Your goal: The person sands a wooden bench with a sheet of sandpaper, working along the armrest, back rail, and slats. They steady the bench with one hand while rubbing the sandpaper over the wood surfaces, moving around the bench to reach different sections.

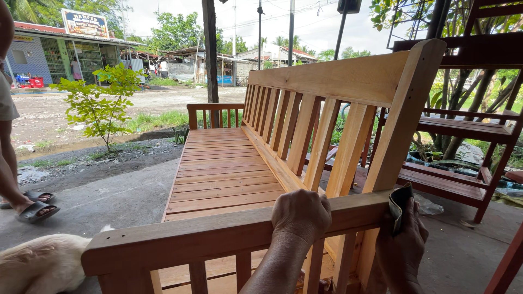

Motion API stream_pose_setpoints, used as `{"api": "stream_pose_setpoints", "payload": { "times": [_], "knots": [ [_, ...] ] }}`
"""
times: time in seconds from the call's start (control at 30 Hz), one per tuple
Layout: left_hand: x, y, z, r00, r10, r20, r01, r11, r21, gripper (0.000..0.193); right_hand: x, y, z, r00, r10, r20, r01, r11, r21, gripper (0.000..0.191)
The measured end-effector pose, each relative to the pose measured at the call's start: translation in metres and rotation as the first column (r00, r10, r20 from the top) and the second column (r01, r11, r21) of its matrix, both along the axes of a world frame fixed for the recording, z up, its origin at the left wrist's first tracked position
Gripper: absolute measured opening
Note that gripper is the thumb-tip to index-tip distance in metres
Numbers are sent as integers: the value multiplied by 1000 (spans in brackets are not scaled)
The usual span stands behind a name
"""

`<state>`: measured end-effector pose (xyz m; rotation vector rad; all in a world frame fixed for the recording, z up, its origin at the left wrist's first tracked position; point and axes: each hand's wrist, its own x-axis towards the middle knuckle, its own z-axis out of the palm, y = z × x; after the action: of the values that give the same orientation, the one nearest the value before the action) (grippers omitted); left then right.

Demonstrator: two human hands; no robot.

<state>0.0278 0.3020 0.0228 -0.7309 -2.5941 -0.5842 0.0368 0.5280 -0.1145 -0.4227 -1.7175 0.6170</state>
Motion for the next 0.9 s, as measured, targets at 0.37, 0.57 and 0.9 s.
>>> {"api": "stream_pose_setpoints", "payload": {
  "times": [0.37, 0.57, 0.9],
  "knots": [
    [5, 0, 2, 1000, 8, 27, -9, 1000, 8, 56, -7, -41, -3, 990, -28, -135, 32, 999, 33, 49],
    [2, -1, 0, 1000, -9, -1, 9, 1000, 4, 56, 19, -55, -1, 999, 8, 44, -28, 876, 481, 60],
    [0, 1, 2, 1000, 28, 11, -28, 1000, -1, 46, -5, -54, -24, 995, -20, 102, -28, 893, 449, 64]
  ]
}}
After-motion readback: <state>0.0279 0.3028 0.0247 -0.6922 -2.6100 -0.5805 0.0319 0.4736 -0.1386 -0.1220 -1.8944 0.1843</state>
